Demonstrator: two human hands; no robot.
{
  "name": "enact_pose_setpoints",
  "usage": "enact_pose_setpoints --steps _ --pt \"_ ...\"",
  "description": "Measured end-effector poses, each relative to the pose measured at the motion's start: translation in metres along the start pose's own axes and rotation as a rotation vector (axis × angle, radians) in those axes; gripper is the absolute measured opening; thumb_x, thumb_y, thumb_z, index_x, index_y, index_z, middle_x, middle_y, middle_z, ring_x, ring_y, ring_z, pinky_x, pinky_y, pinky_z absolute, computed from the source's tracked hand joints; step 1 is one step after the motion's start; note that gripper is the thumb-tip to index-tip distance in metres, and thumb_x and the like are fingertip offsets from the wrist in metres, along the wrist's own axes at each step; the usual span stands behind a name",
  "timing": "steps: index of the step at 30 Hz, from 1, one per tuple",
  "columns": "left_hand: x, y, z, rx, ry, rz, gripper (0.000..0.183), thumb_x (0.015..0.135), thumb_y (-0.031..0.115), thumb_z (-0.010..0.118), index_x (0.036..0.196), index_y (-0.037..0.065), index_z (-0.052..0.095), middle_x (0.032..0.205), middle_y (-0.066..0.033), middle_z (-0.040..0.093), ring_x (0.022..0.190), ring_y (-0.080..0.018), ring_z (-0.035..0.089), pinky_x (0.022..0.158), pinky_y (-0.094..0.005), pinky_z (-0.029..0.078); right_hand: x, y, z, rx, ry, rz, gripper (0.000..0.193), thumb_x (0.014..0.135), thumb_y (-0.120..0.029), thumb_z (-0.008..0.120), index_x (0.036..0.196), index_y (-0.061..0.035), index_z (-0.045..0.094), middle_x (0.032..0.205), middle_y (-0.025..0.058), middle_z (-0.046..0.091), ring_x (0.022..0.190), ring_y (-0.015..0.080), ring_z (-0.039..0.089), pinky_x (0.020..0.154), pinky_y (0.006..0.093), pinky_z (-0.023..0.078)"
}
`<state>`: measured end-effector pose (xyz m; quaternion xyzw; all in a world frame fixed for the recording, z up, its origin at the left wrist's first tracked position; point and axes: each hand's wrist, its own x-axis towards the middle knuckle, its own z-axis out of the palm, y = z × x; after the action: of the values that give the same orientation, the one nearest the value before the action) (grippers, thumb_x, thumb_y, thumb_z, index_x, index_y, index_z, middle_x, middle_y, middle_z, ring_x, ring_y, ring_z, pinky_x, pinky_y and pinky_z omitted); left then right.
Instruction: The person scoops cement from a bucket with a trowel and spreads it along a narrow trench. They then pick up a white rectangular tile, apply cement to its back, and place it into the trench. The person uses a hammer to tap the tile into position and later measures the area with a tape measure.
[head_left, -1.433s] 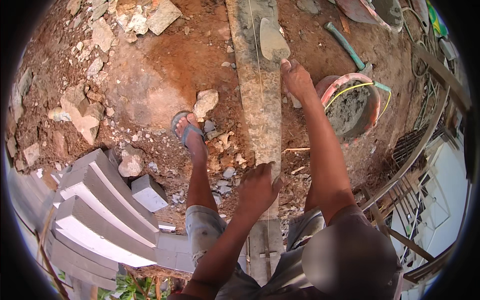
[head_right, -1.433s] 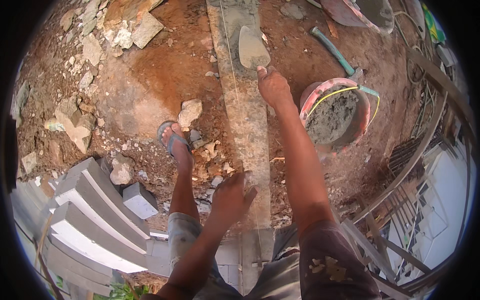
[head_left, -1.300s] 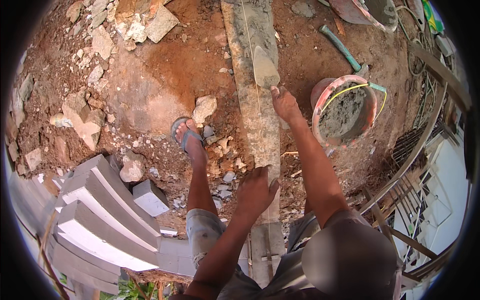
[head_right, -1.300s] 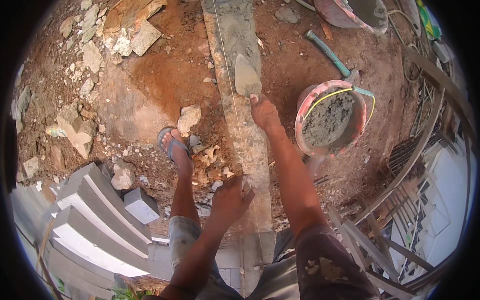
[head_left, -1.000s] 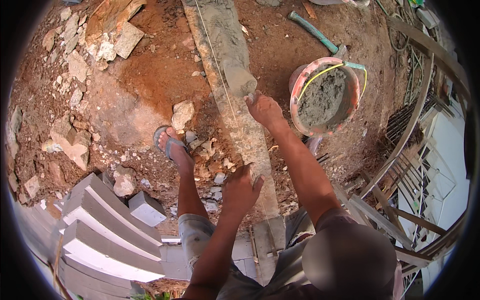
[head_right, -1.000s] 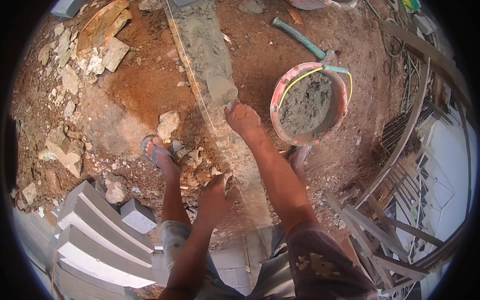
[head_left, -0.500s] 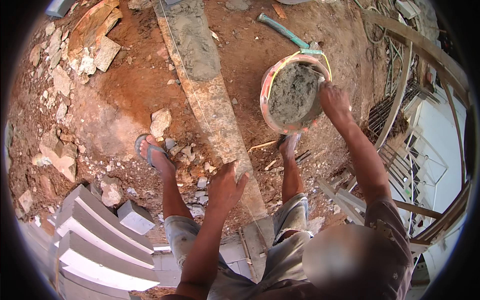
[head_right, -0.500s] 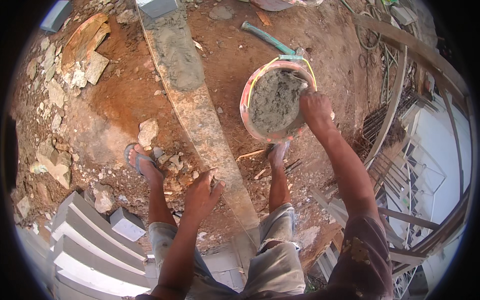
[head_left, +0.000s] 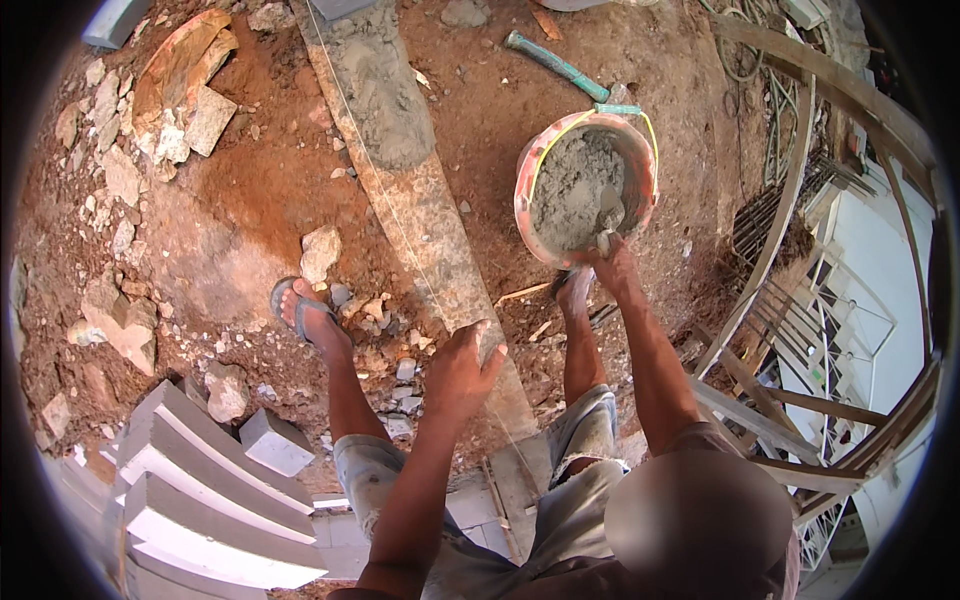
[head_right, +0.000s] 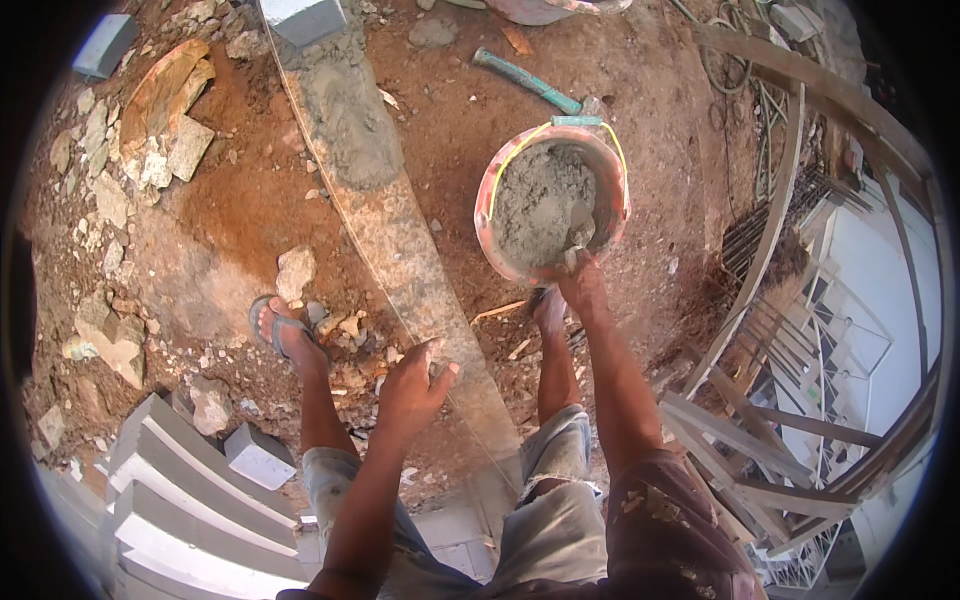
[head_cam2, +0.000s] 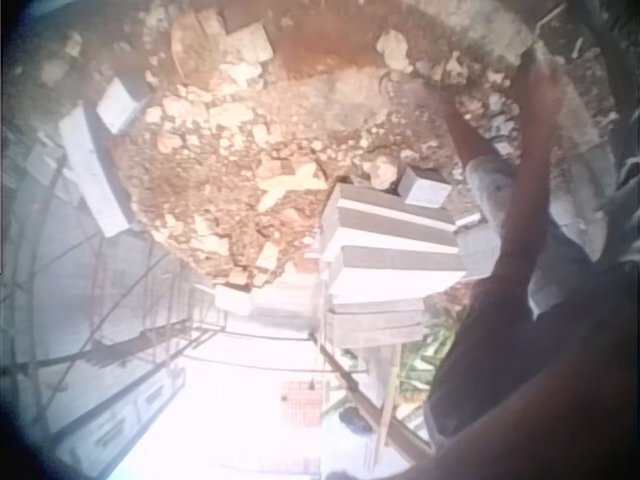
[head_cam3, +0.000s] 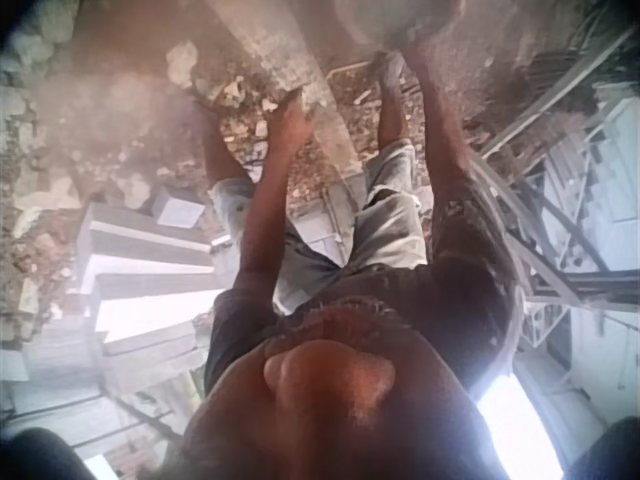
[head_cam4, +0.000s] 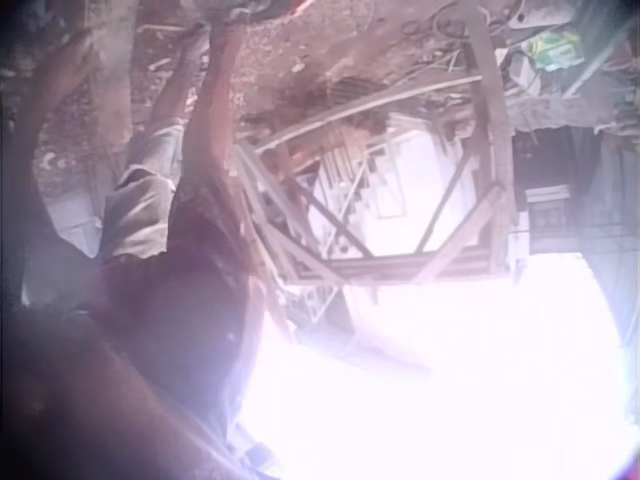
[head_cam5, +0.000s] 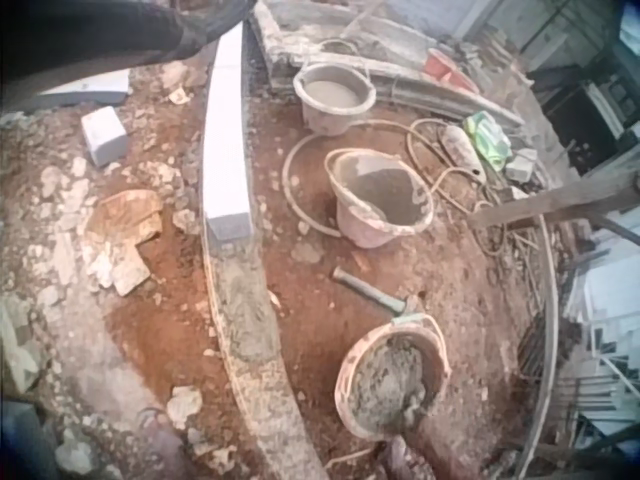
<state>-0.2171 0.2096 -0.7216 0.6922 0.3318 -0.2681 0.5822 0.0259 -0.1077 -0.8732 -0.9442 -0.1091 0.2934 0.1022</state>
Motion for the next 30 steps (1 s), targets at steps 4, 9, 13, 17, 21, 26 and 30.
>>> enact_pose_setpoints --steps 4,9,13,17,21,26,30 --pt "-0.003 -0.015 0.003 0.017 0.059 0.000 0.052 0.095 0.038 0.061 0.132 0.001 0.058 0.119 -0.0236 0.065 0.108 -0.0408 0.063 0.094 -0.0483 0.051 -0.024 -0.101 0.019 0.573 -0.201 0.204 0.028 0.091 -0.014 0.069 0.116 -0.0023 0.062 0.088 0.0057 0.069 0.080 0.0135 0.061 0.071 0.0326 0.049" --pt "0.000 -0.019 0.013 0.023 0.027 -0.008 0.052 0.095 0.039 0.061 0.131 0.001 0.058 0.119 -0.0246 0.065 0.106 -0.0417 0.064 0.093 -0.0484 0.051 0.001 -0.149 0.024 0.847 -0.157 0.455 0.028 0.093 -0.015 0.069 0.115 -0.0023 0.058 0.077 0.0033 0.062 0.059 0.0121 0.055 0.050 0.0297 0.045" --pt "0.003 -0.024 0.014 0.057 0.051 -0.037 0.052 0.095 0.039 0.061 0.131 0.001 0.058 0.116 -0.0248 0.065 0.103 -0.0423 0.065 0.091 -0.0496 0.051 -0.008 -0.143 0.047 1.090 -0.040 0.423 0.033 0.093 -0.017 0.070 0.120 -0.0025 0.058 0.080 0.0027 0.062 0.059 0.0123 0.056 0.050 0.0290 0.045" --pt "0.001 -0.022 0.010 0.088 0.042 -0.024 0.052 0.095 0.037 0.061 0.132 0.001 0.057 0.115 -0.0248 0.065 0.101 -0.0426 0.066 0.088 -0.0500 0.053 -0.035 -0.130 0.031 1.124 -0.037 0.357 0.031 0.094 -0.014 0.066 0.122 -0.0033 0.057 0.083 0.0023 0.061 0.060 0.0108 0.055 0.050 0.0261 0.045" --pt "0.003 -0.020 0.007 0.070 0.005 -0.090 0.051 0.096 0.038 0.061 0.131 0.001 0.058 0.123 -0.0244 0.063 0.111 -0.0418 0.063 0.095 -0.0477 0.050 -0.066 -0.137 -0.006 1.039 -0.046 0.268 0.030 0.094 -0.013 0.064 0.122 -0.0027 0.057 0.083 0.0009 0.059 0.062 0.0092 0.054 0.052 0.0241 0.045" --pt "0.002 -0.024 -0.008 0.036 0.245 -0.072 0.049 0.094 0.033 0.065 0.131 0.002 0.058 0.120 -0.0239 0.063 0.109 -0.0419 0.062 0.094 -0.0477 0.050 -0.116 -0.155 -0.029 0.926 -0.124 0.132 0.042 0.091 -0.019 0.067 0.125 0.0030 0.054 0.092 0.0054 0.059 0.076 0.0157 0.058 0.069 0.0295 0.051" --pt "0.001 -0.033 -0.021 -0.137 0.444 -0.115 0.045 0.093 0.027 0.068 0.130 0.002 0.058 0.123 -0.0222 0.062 0.113 -0.0407 0.060 0.097 -0.0461 0.048 -0.138 -0.196 0.045 0.777 -0.027 0.031 0.049 0.089 -0.020 0.069 0.127 0.0070 0.052 0.111 0.0140 0.059 0.106 0.0242 0.058 0.095 0.0377 0.046"
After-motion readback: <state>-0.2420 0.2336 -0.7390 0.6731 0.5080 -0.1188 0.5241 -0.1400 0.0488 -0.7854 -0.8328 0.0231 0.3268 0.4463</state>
